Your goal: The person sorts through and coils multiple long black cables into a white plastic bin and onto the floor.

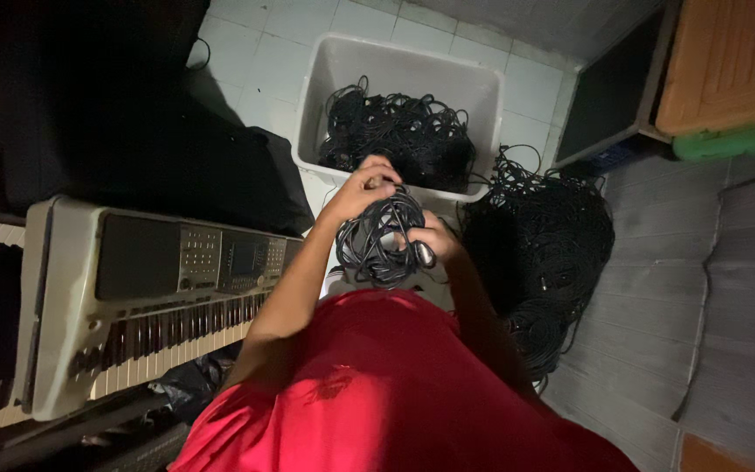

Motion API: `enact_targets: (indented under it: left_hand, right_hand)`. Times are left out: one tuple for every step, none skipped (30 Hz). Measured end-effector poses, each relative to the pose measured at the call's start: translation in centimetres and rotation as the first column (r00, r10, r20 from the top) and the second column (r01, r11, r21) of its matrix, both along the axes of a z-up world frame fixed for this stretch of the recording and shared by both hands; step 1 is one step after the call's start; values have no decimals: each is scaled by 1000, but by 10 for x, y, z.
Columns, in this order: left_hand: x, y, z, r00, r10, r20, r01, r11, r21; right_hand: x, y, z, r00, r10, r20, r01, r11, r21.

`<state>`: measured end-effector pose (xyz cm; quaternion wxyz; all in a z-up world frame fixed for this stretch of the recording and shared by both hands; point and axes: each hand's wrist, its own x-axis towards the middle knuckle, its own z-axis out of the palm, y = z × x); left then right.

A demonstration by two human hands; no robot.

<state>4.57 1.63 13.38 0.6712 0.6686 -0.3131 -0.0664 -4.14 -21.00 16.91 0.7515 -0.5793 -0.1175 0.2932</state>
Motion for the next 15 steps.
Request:
enact_targets:
  left_hand:
    - [0, 0, -3, 999, -49, 3, 49, 998, -37]
    - [-2, 0, -6, 972, -102, -214, 81, 991, -102]
    - [-6, 0, -9, 895, -163, -416, 98, 980, -172]
    - [-10, 0, -11, 772, -230, -592, 100, 965, -244]
    - [-13, -1, -13, 689, -272, -671, 60, 945, -321]
    - [-16, -2, -17, 597, -319, -736, 11, 921, -390]
    - [-18, 0, -24, 497, -369, -785, -51, 891, -451]
    - [-19, 1, -34, 467, -351, -811, -84, 896, -436]
    - [-19, 1, -47, 438, -333, -835, -117, 900, -420]
    - [-18, 1, -61, 407, -315, -858, -150, 903, -403]
    - [-16, 1, -77, 391, -362, -846, -160, 879, -449]
    - [-13, 2, -92, 376, -408, -832, -170, 852, -494]
    - [-10, 3, -105, 360, -454, -815, -179, 824, -538]
    - [-9, 3, -115, 334, -499, -799, -179, 799, -574]
    - [-10, 4, -121, 308, -544, -781, -179, 773, -609]
  right_hand:
    - [2, 0, 0, 999, 13, 35, -13, 1000, 10]
    - [3, 1, 1, 997, 25, 70, -26, 999, 19]
    - [3, 1, 2, 994, 11, 105, -12, 1000, 8]
    - [3, 2, 4, 990, -3, 140, 3, 1000, -1]
    - [3, 2, 6, 984, -20, 178, 22, 1000, -10]
    - [5, 4, 7, 986, -25, 166, 26, 1000, -4]
    - [5, 6, 6, 988, -27, 152, 27, 1000, 0]
    - [5, 9, 5, 990, -28, 138, 28, 1000, 4]
    - [4, 9, 6, 993, -29, 112, 29, 1000, 1]
    - [3, 10, 6, 996, -29, 86, 29, 1000, -2]
    - [4, 10, 6, 998, -30, 61, 31, 1000, -6]
    - [6, 11, 7, 994, -23, 109, 23, 1000, 2]
    - [8, 13, 7, 987, -17, 157, 16, 1000, 11]
    - [9, 14, 8, 979, -12, 205, 8, 1000, 19]
    - [9, 16, 8, 990, -47, 134, 41, 998, 42]
